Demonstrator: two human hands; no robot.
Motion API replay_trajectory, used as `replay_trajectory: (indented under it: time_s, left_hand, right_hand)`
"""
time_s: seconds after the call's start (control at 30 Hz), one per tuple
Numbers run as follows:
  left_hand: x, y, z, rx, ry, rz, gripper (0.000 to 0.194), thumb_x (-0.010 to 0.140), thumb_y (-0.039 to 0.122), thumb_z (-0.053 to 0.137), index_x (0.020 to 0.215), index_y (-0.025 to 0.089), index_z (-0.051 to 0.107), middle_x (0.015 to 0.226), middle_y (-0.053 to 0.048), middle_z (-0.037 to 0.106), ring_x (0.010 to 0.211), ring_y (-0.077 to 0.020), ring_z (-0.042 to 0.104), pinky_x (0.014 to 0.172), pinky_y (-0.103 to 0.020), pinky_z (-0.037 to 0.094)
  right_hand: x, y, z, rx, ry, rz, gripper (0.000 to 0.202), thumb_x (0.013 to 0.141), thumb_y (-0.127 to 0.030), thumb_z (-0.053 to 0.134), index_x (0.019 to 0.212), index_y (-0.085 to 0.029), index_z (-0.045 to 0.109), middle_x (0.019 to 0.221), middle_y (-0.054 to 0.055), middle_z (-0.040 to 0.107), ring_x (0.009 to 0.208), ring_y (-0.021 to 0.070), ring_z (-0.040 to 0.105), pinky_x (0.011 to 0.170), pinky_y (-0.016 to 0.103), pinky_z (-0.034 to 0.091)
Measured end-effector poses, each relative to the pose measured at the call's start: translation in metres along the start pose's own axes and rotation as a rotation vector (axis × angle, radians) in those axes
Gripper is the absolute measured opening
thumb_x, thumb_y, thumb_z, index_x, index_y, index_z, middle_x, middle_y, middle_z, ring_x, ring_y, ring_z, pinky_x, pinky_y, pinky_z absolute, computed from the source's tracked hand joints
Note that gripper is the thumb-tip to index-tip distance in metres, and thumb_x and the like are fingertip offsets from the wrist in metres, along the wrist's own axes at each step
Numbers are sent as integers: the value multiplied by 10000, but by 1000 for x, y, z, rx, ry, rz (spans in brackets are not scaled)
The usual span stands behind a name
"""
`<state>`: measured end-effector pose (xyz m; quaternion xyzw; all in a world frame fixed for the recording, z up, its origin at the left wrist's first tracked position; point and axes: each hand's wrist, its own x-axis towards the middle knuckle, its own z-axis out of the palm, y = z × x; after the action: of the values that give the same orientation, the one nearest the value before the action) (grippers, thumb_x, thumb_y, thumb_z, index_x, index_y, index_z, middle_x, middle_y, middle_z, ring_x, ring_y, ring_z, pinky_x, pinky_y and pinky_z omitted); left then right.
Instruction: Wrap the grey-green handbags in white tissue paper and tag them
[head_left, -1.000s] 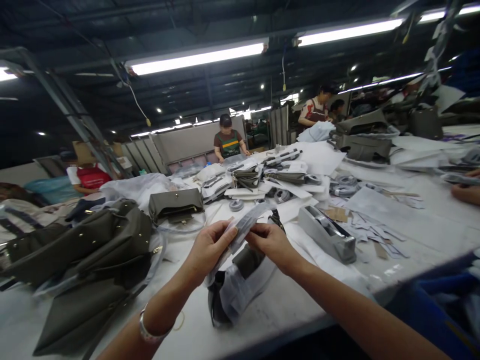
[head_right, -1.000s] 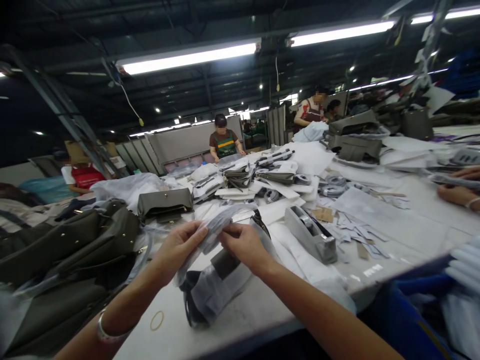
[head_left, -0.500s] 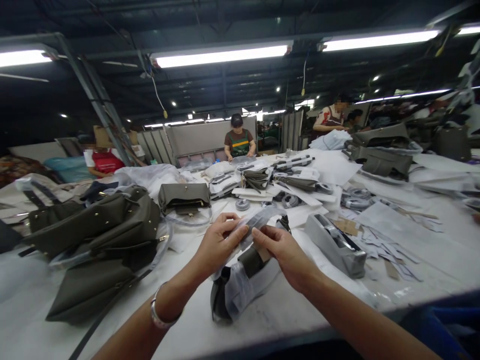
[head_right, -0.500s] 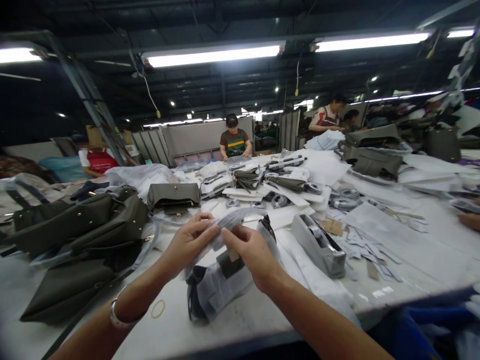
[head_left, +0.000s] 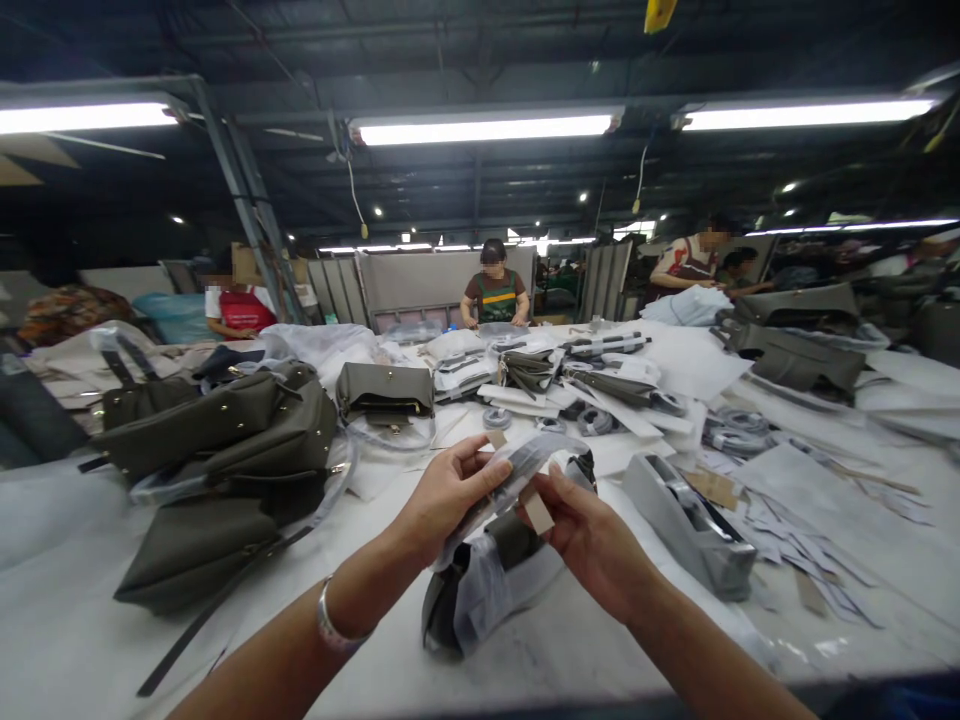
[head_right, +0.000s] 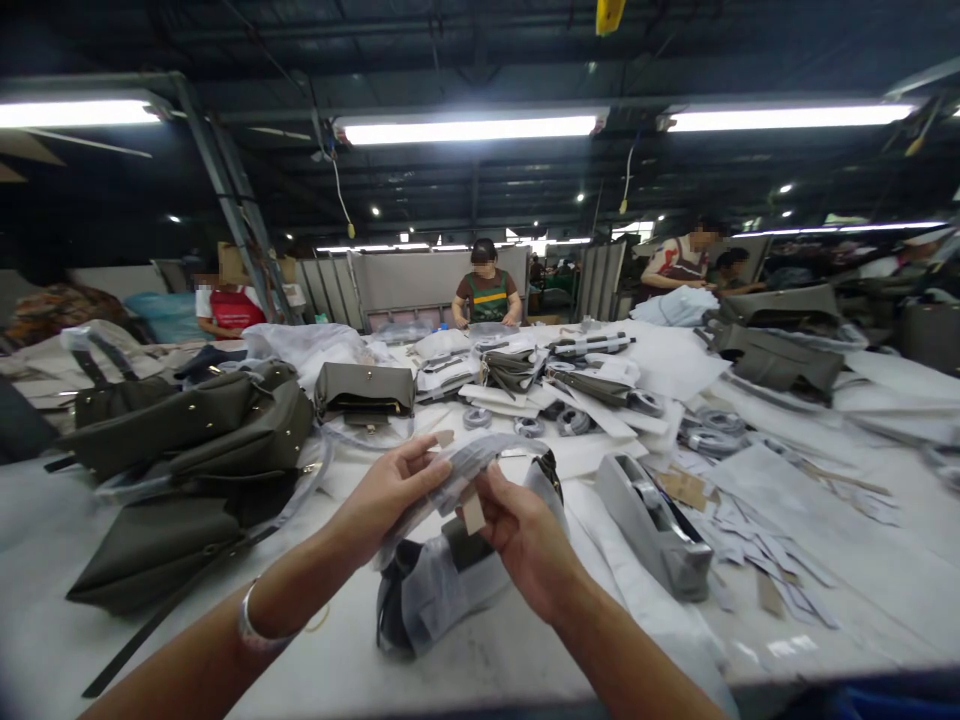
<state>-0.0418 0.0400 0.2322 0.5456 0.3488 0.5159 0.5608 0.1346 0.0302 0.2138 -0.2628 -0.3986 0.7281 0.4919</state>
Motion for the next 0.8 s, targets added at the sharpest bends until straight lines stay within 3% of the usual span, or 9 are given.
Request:
replay_trajectory:
  time_s: [0.1, 0.27, 0.57, 0.8]
  left_hand:
    - [-2, -3, 1, 9, -16, 39, 418, 803, 436, 774, 1106, 161, 689, 1038, -75, 728, 946, -211, 674, 829, -279, 506]
    - [0, -6, 1, 62, 57, 50, 333, 768, 424, 803, 936, 164, 678, 890, -22, 709, 804, -166, 654, 750, -258, 493]
    - [-6, -5, 8, 398, 190, 274, 189, 797, 326, 759, 882, 178, 678, 858, -22, 694, 821, -170, 632, 784, -274, 488]
    - [-12, -14, 19, 476, 318, 391, 135, 848, 316, 703, 888, 187, 705, 880, -43, 702, 855, -194, 657, 798, -291, 506]
  right_hand:
    - [-6, 11, -4, 82, 39, -45, 287, 818, -426, 741, 1032, -237, 776, 1189, 51, 724, 1075, 230, 669, 1004, 379, 526]
    - [-9, 26, 2, 41, 24, -171, 361, 770, -341, 811, 1121, -279, 753, 1238, 28, 703, 1195, 239, 614, 1153, 421, 397]
    - [1, 43, 12, -83, 191, -299, 319, 820, -394, 766, 1097, -240, 735, 1096, 55, 726, 1026, 221, 644, 939, 363, 511]
    - [11, 58, 19, -190, 365, -427, 310, 865, -478, 680, 1031, -217, 697, 878, 24, 689, 809, 179, 620, 786, 305, 508]
